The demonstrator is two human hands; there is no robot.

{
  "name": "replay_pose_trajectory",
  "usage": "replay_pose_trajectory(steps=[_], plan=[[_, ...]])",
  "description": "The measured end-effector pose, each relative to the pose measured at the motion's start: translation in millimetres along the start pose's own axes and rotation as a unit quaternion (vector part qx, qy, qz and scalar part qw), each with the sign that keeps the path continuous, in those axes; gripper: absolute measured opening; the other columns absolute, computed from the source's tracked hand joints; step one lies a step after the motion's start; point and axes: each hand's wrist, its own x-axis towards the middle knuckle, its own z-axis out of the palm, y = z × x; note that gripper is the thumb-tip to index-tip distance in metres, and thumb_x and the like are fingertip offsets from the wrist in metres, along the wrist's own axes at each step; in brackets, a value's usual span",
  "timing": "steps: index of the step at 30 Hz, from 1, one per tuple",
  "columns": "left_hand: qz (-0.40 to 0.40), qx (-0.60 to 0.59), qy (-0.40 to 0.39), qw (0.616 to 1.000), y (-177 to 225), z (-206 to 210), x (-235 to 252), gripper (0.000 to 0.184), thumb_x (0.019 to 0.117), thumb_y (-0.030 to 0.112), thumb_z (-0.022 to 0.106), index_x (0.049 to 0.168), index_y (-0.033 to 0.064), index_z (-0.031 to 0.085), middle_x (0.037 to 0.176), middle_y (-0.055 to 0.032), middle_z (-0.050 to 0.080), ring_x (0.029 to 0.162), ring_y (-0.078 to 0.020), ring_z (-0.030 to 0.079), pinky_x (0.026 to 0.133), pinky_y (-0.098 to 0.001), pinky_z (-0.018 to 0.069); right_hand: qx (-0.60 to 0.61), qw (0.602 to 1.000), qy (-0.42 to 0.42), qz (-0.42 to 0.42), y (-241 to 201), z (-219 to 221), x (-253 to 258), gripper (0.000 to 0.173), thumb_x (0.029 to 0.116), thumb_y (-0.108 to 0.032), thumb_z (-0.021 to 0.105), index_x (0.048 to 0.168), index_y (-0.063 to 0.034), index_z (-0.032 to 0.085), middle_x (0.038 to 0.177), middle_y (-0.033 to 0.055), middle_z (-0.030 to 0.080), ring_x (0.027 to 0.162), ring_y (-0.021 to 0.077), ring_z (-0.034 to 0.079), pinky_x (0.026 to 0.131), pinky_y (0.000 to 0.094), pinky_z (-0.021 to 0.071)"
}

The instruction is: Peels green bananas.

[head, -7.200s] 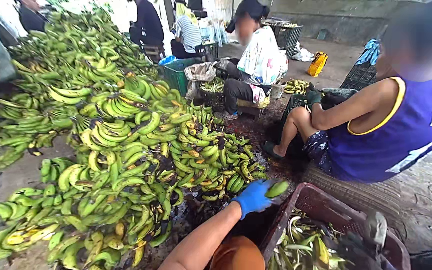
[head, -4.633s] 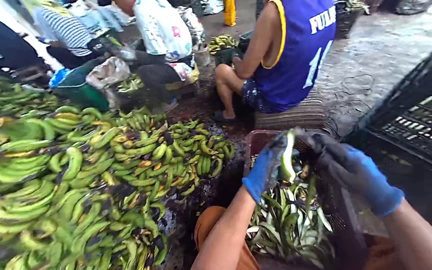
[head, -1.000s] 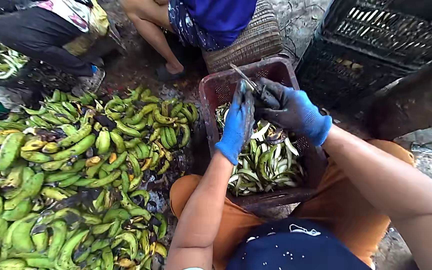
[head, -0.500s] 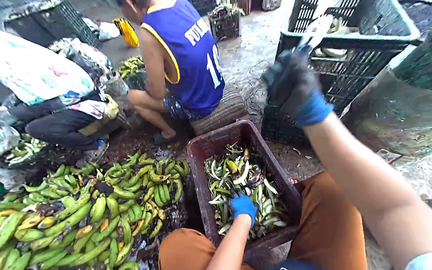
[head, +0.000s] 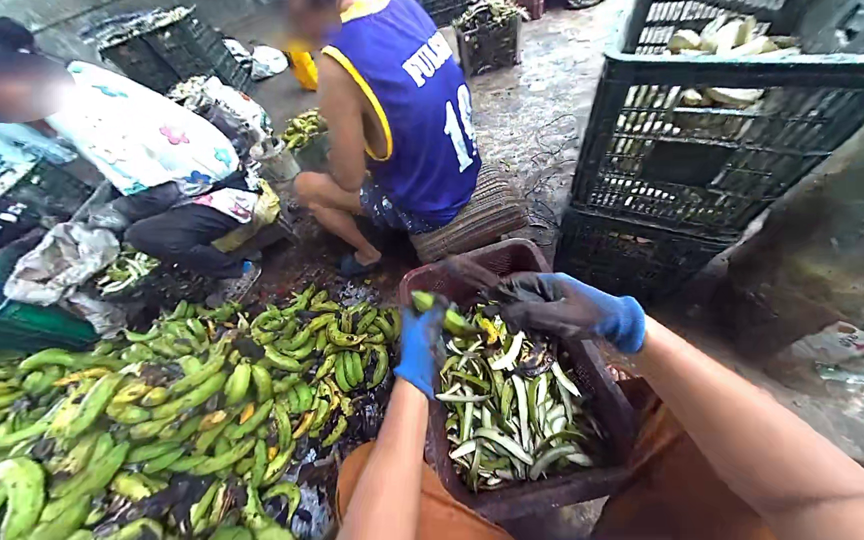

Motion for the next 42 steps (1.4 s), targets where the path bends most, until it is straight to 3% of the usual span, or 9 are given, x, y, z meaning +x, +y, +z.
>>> replay_pose_trajectory(steps=[4, 8, 15, 20, 25, 27, 29, 37, 42], plan=[[0.034, -0.051, 0.044, 0.997, 24.8, -11.7, 15.5, 0.055, 0.1010, 0.028, 0.063, 0.148, 0.0150, 0.039, 0.114, -0.0120, 0.065, 0.092, -0.0221, 0.068, 0.077, -0.0413, 0.0597, -0.069, 0.996, -0.058, -0.001, 10.3, 17.7, 13.7, 0.043, 0.0968, -0.041, 0.067, 0.131, -0.0147, 0.067, 0.086, -0.0005, 0.071, 0.067, 0.0066, 0.064, 0.063, 0.0299, 0.0571], [0.066, -0.103, -0.016, 0.992, 12.1, -5.4, 9.4, 0.056, 0.0988, 0.033, 0.067, 0.146, 0.0156, 0.044, 0.119, -0.0120, 0.067, 0.100, -0.0247, 0.069, 0.084, -0.0445, 0.0601, -0.110, 0.992, 0.060, -0.008, 24.3, 22.0, 35.3, 0.042, 0.1007, -0.041, 0.059, 0.132, -0.0125, 0.063, 0.084, 0.0033, 0.069, 0.067, 0.0108, 0.064, 0.065, 0.0350, 0.0572], [0.205, 0.245, 0.024, 0.947, 30.9, -14.1, -8.5, 0.062, 0.0937, 0.029, 0.074, 0.148, 0.0193, 0.046, 0.133, -0.0065, 0.064, 0.116, -0.0173, 0.065, 0.097, -0.0439, 0.0547, -0.105, 0.980, 0.161, -0.049, 14.7, 26.2, 40.0, 0.034, 0.0992, -0.037, 0.061, 0.124, -0.0130, 0.064, 0.072, -0.0031, 0.065, 0.057, 0.0064, 0.060, 0.053, 0.0286, 0.0546], [0.221, 0.119, -0.076, 0.965, 39.3, -26.4, -18.8, 0.061, 0.0952, 0.023, 0.073, 0.150, 0.0244, 0.045, 0.134, -0.0035, 0.064, 0.112, -0.0162, 0.067, 0.090, -0.0385, 0.0594, -0.174, 0.954, -0.037, 0.241, 36.4, 23.1, 43.0, 0.042, 0.1069, -0.041, 0.051, 0.128, -0.0066, 0.063, 0.092, 0.0138, 0.068, 0.075, 0.0223, 0.066, 0.074, 0.0453, 0.0561], [0.159, 0.049, -0.095, 0.981, 44.3, -42.5, -17.8, 0.050, 0.1037, 0.053, 0.049, 0.152, 0.0406, 0.043, 0.126, 0.0005, 0.067, 0.090, -0.0161, 0.068, 0.068, -0.0339, 0.0592, -0.176, 0.983, 0.021, -0.040, 33.9, 17.0, 36.6, 0.056, 0.1036, -0.050, 0.045, 0.147, -0.0173, 0.055, 0.114, 0.0005, 0.071, 0.089, 0.0059, 0.066, 0.080, 0.0316, 0.0580], [0.186, 0.071, -0.070, 0.978, 38.3, -46.2, -16.7, 0.048, 0.1075, 0.048, 0.042, 0.155, 0.0380, 0.039, 0.136, 0.0016, 0.063, 0.103, -0.0141, 0.067, 0.080, -0.0358, 0.0591, -0.224, 0.966, 0.010, -0.132, 37.8, 18.0, 37.6, 0.064, 0.0998, -0.058, 0.048, 0.151, -0.0187, 0.052, 0.129, 0.0063, 0.068, 0.108, 0.0136, 0.066, 0.093, 0.0412, 0.0562], [0.190, 0.069, -0.045, 0.978, 33.4, -41.0, -19.8, 0.047, 0.1091, 0.044, 0.039, 0.155, 0.0356, 0.039, 0.139, 0.0006, 0.060, 0.110, -0.0148, 0.065, 0.086, -0.0386, 0.0581, -0.284, 0.941, 0.010, -0.184, 39.6, 23.5, 38.7, 0.064, 0.0980, -0.061, 0.048, 0.149, -0.0218, 0.055, 0.118, 0.0094, 0.070, 0.102, 0.0201, 0.067, 0.085, 0.0470, 0.0571], [0.071, 0.066, -0.155, 0.983, 32.1, -16.4, -45.9, 0.045, 0.1105, 0.035, 0.035, 0.155, 0.0279, 0.038, 0.124, -0.0042, 0.065, 0.091, -0.0111, 0.066, 0.074, -0.0301, 0.0576, -0.407, 0.876, 0.234, -0.108, 14.3, -20.3, 67.3, 0.049, 0.1017, -0.034, 0.051, 0.150, -0.0260, 0.054, 0.127, 0.0248, 0.062, 0.112, 0.0466, 0.060, 0.089, 0.0673, 0.0479], [0.171, 0.101, -0.122, 0.972, 30.7, -29.1, -30.1, 0.041, 0.1102, 0.036, 0.038, 0.150, 0.0274, 0.046, 0.132, 0.0026, 0.065, 0.095, -0.0068, 0.067, 0.075, -0.0267, 0.0582, -0.343, 0.910, 0.166, -0.164, 17.1, -18.0, 45.4, 0.052, 0.0990, -0.039, 0.047, 0.141, -0.0127, 0.061, 0.118, 0.0160, 0.065, 0.105, 0.0295, 0.063, 0.089, 0.0543, 0.0516]])
